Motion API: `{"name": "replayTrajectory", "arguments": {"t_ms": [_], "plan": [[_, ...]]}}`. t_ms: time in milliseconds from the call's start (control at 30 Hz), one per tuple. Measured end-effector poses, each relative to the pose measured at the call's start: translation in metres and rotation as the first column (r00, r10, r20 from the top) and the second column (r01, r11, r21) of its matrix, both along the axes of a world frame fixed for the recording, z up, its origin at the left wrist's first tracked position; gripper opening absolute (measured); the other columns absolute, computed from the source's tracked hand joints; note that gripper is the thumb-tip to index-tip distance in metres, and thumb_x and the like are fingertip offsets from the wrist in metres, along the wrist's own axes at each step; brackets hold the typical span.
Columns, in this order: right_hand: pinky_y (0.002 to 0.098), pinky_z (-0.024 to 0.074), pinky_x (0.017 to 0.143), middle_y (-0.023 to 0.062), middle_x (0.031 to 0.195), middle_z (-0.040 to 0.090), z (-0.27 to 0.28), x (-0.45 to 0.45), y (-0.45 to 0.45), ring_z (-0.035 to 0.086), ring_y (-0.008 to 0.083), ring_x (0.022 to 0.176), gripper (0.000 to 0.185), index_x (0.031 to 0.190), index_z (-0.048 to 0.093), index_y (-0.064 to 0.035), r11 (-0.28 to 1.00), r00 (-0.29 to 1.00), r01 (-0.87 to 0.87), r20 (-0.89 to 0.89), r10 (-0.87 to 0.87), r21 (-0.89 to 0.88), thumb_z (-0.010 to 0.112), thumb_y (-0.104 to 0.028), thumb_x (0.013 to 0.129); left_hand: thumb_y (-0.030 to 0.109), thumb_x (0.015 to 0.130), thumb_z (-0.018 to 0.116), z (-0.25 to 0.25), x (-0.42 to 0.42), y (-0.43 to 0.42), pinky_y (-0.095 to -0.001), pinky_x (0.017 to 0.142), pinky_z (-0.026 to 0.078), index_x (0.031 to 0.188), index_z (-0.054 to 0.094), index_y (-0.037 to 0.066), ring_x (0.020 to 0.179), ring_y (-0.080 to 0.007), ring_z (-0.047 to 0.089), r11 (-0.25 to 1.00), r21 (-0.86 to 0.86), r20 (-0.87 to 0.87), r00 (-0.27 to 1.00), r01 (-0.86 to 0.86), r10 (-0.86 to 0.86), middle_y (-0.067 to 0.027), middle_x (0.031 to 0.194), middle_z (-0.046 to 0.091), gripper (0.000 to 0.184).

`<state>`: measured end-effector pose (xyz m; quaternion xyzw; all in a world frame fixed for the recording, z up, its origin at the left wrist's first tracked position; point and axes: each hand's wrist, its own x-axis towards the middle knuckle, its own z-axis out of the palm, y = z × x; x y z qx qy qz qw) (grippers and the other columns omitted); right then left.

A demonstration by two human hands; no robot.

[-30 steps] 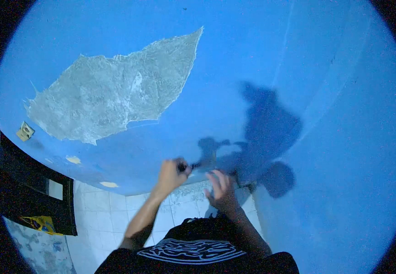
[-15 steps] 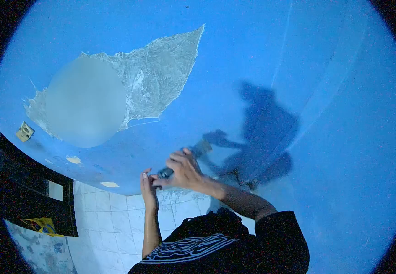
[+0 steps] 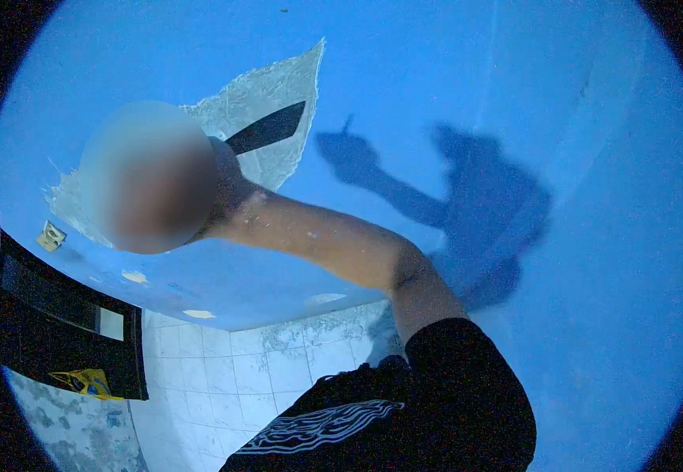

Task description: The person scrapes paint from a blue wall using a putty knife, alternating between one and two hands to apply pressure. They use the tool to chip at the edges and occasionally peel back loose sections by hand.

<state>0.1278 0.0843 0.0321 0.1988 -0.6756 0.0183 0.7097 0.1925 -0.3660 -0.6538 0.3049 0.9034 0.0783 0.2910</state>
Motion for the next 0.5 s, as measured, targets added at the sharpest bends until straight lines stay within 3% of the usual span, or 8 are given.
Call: {"name": "replayTrajectory", "arguments": {"t_ms": [133, 233, 267, 367, 400, 433, 467, 500], "plan": [[0.033, 0.0411, 0.033, 0.005, 0.045, 0.043, 0.016, 0.0, 0.007, 0.048, 0.0181, 0.035, 0.03, 0.062, 0.047, -0.0071, 1.0, 0.984, 0.005, -0.18, -0.001, 0.021, 0.056, -0.029, 0.08, 0.037, 0.091, 0.057, 0.004, 0.012, -0.005, -0.0453, 0.054, 0.051, 0.076, 0.059, 0.002, 0.063, -0.0304, 0.067, 0.987, 0.005, 0.135, 0.978, -0.161, 0.159, -0.0163, 0.066, 0.067, 0.039], [0.0329, 0.0393, 0.029, 0.0002, 0.041, 0.041, -0.007, -0.035, 0.079, 0.047, 0.0136, 0.033, 0.028, 0.06, 0.045, -0.0099, 0.999, 0.997, 0.006, -0.078, -0.008, -0.036, 0.058, -0.025, 0.08, 0.037, 0.09, 0.057, 0.002, 0.009, -0.002, -0.0466, 0.055, 0.051, 0.076, 0.059, 0.002, 0.064, -0.0317, 0.067, 0.976, 0.027, 0.171, 0.963, -0.217, 0.209, -0.0165, 0.066, 0.067, 0.038], [0.0318, 0.0379, 0.028, -0.0005, 0.039, 0.039, -0.021, -0.041, 0.105, 0.046, 0.0129, 0.032, 0.03, 0.058, 0.045, -0.0112, 0.983, 0.985, 0.171, 0.018, -0.17, -0.068, 0.058, -0.025, 0.081, 0.037, 0.09, 0.058, 0.001, 0.008, 0.001, -0.0471, 0.056, 0.051, 0.077, 0.059, 0.002, 0.065, -0.0321, 0.067, 0.972, 0.037, 0.178, 0.959, -0.231, 0.221, -0.0166, 0.067, 0.067, 0.038], [0.031, 0.0384, 0.029, 0.0005, 0.04, 0.039, -0.031, -0.024, 0.088, 0.045, 0.0127, 0.032, 0.028, 0.057, 0.044, -0.0107, 0.998, 0.998, 0.065, -0.002, -0.065, 0.01, 0.053, -0.025, 0.08, 0.037, 0.089, 0.058, 0.017, -0.001, 0.018, -0.0485, 0.057, 0.052, 0.077, 0.059, 0.003, 0.067, -0.0334, 0.068, 0.947, 0.077, 0.246, 0.926, -0.313, 0.287, -0.0168, 0.068, 0.068, 0.037], [0.0309, 0.0391, 0.03, 0.0015, 0.042, 0.04, -0.027, -0.011, 0.07, 0.045, 0.0134, 0.033, 0.027, 0.058, 0.044, -0.0099, 1.0, 1.0, 0.007, 0.026, -0.008, 0.025, 0.052, -0.025, 0.079, 0.037, 0.088, 0.058, 0.018, -0.006, 0.024, -0.0489, 0.058, 0.052, 0.077, 0.059, 0.003, 0.067, -0.0338, 0.068, 0.908, 0.116, 0.34, 0.875, -0.403, 0.345, -0.0169, 0.068, 0.068, 0.036], [0.0314, 0.0396, 0.031, 0.0026, 0.044, 0.041, -0.017, -0.001, 0.054, 0.045, 0.0146, 0.035, 0.026, 0.058, 0.044, -0.0092, 0.997, 0.999, -0.04, 0.013, 0.039, 0.066, 0.053, -0.025, 0.076, 0.042, 0.09, 0.055, 0.015, -0.01, 0.031, -0.0475, 0.059, 0.053, 0.082, 0.063, 0.005, 0.068, -0.0318, 0.068, 0.996, -0.044, -0.068, 0.994, 0.077, -0.08, -0.0184, 0.071, 0.068, 0.038], [0.0318, 0.04, 0.032, 0.0037, 0.046, 0.042, -0.007, 0.006, 0.04, 0.046, 0.0157, 0.036, 0.025, 0.058, 0.044, -0.0084, 0.991, 0.996, -0.084, -0.001, 0.084, 0.102, 0.053, -0.025, 0.074, 0.042, 0.09, 0.055, 0.014, -0.015, 0.034, -0.0475, 0.059, 0.053, 0.082, 0.063, 0.005, 0.068, -0.0318, 0.068, 0.996, -0.053, -0.066, 0.995, 0.075, -0.079, -0.0184, 0.071, 0.068, 0.038], [0.0323, 0.0401, 0.032, 0.0042, 0.047, 0.042, 0.001, 0.01, 0.029, 0.046, 0.0166, 0.037, 0.025, 0.058, 0.043, -0.0086, 0.989, 0.993, -0.115, -0.017, 0.117, 0.09, 0.054, -0.025, 0.073, 0.042, 0.091, 0.056, 0.017, -0.027, 0.044, -0.0457, 0.057, 0.052, 0.086, 0.064, 0.004, 0.065, -0.0294, 0.068, 0.996, 0.084, 0.032, 0.999, 0.007, -0.01, -0.018, 0.071, 0.068, 0.039]]}}
